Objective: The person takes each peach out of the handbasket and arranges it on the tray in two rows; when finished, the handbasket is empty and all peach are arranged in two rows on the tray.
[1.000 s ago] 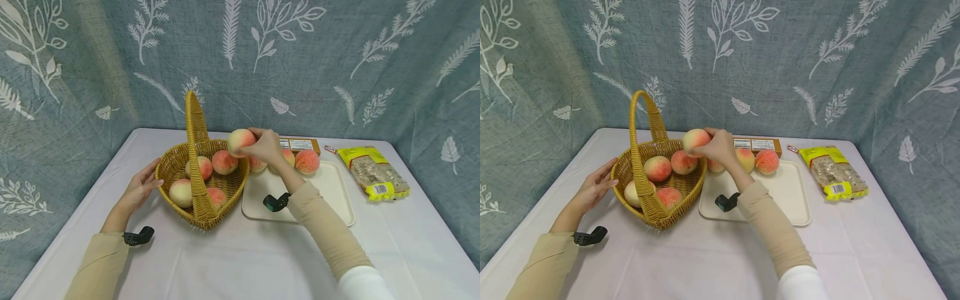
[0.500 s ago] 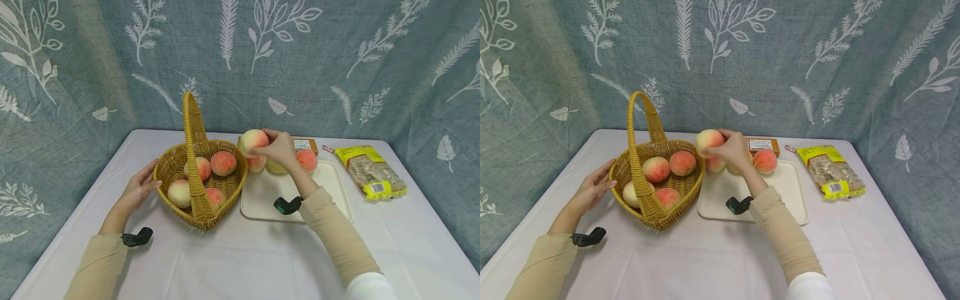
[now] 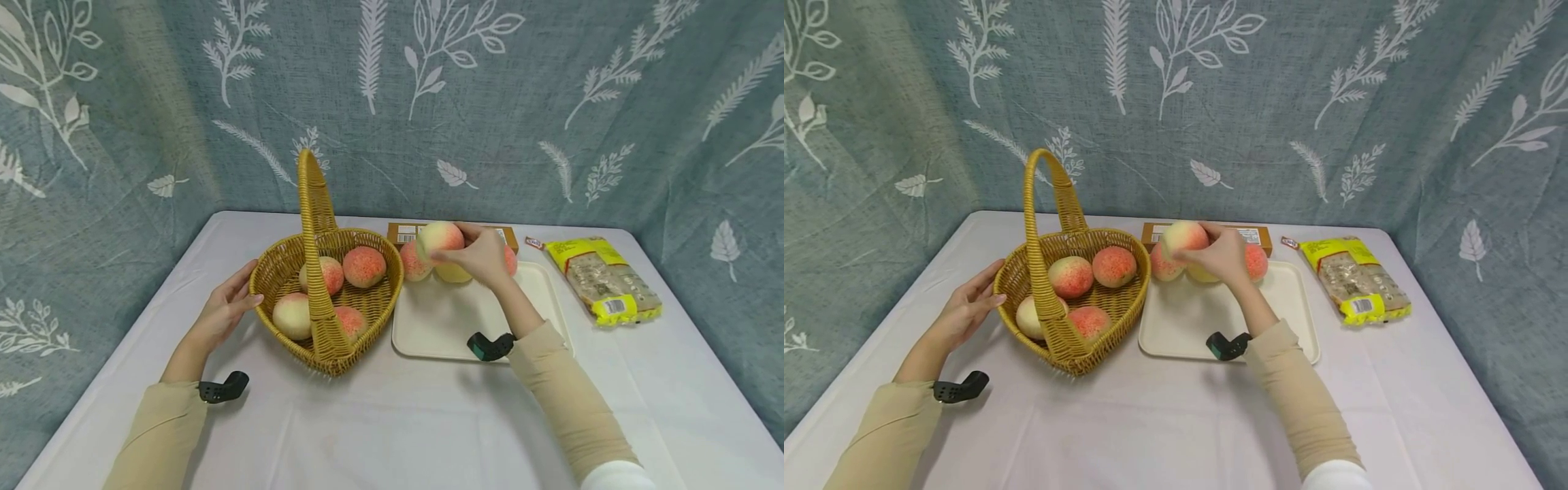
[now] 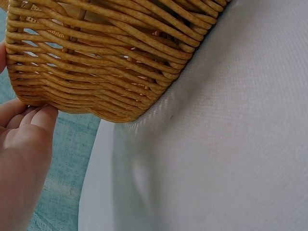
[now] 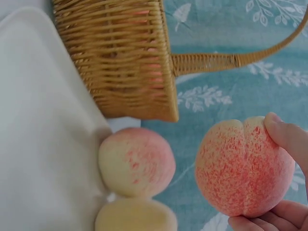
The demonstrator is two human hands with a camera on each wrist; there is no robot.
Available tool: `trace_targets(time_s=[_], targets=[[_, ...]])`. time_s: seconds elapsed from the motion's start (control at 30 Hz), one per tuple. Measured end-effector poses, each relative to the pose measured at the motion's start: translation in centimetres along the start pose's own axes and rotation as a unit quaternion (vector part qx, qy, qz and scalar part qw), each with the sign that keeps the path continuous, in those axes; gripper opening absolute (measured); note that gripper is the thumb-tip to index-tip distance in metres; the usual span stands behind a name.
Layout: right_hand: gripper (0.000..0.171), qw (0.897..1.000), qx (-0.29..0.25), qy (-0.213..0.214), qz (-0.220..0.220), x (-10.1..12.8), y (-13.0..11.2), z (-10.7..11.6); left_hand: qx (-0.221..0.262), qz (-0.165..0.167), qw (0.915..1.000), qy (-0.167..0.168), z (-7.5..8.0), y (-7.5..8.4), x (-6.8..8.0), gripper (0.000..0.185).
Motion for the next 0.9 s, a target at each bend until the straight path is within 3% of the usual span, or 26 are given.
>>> trace_targets(time_s=[0.37,0.9], targets=[[0.076,0.997,0.045,0.045,-0.048,1.0,2.4,3.4,0.007,0.001,1.0,0.004,0.1,-0.1,0.2,0.075],[0.072,0.995,0.02,0.073,-0.062,2.1,4.4,7.5,0.008,-0.014,0.9999,0.0,-0.1,-0.1,0.3,0.074]])
Point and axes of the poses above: each hand's wrist, its own x-axis away from the middle knuckle, its own z-axis out of the back of the hand, y = z × x, the point moved 5 cm from there along -x, towards the middle knuckle, and after that the axes turned 8 degrees about -x, right-handed, at the moved point
